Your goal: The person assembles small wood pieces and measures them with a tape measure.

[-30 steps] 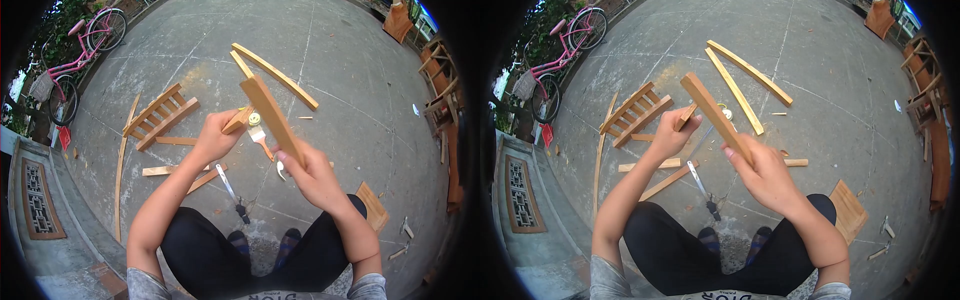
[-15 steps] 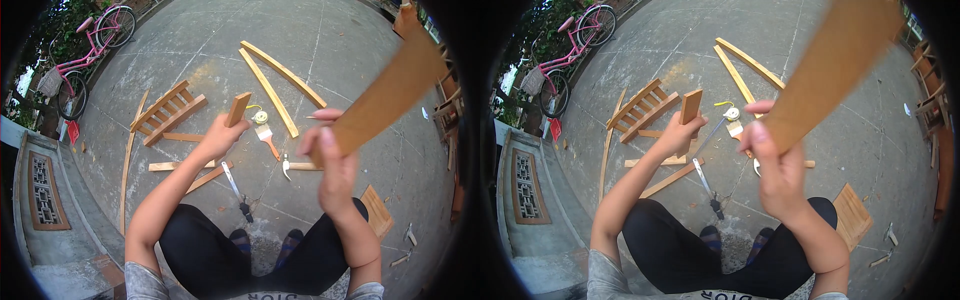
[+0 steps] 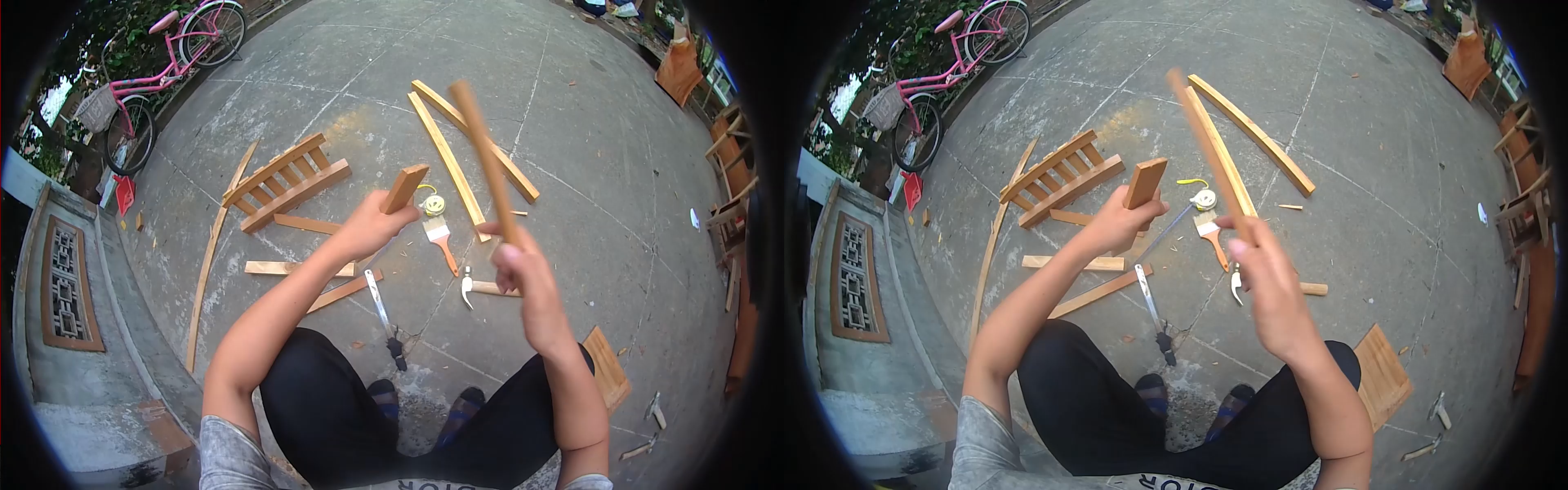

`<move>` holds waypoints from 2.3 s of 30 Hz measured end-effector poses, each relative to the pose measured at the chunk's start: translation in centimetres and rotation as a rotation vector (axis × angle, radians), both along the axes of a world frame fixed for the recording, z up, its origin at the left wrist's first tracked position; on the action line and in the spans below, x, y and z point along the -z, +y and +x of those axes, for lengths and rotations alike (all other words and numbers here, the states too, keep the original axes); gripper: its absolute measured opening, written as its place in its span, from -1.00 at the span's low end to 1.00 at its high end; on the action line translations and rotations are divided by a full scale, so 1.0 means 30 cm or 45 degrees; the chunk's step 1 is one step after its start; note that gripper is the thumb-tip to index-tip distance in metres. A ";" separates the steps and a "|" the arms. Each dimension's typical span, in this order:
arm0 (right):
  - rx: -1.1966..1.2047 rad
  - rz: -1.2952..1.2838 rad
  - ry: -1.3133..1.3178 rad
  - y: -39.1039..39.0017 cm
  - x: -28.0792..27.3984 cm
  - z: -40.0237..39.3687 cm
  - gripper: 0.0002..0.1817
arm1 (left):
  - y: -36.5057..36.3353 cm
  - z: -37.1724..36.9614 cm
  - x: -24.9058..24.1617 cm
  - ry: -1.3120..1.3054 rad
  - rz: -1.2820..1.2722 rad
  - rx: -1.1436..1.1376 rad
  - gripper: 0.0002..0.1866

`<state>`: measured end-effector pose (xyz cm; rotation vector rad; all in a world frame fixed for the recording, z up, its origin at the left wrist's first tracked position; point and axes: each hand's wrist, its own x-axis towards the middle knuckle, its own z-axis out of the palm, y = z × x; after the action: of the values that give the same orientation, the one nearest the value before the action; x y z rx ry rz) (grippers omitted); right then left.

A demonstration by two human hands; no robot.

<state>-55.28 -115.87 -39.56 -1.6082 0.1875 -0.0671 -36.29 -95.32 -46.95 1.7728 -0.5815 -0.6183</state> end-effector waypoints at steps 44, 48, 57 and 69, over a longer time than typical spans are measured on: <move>0.297 -0.408 -0.476 0.089 -0.024 -0.047 -0.72 | 0.060 0.005 -0.093 -0.207 -0.105 -0.030 -0.65; 0.092 -0.590 -0.256 0.093 0.012 -0.041 -0.71 | 0.060 0.000 -0.080 -0.197 -0.148 -0.013 -0.64; -0.119 -0.986 -0.278 0.040 0.143 0.012 -0.70 | 0.060 -0.001 -0.104 -0.267 -0.098 -0.036 -0.65; 0.202 -0.494 -0.310 0.114 -0.012 -0.054 -0.70 | 0.073 -0.010 -0.112 -0.233 -0.083 -0.058 -0.64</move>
<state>-56.90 -112.45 -39.19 -1.9505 0.1170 -0.4424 -36.57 -93.13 -43.58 1.7873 -0.6767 -0.4034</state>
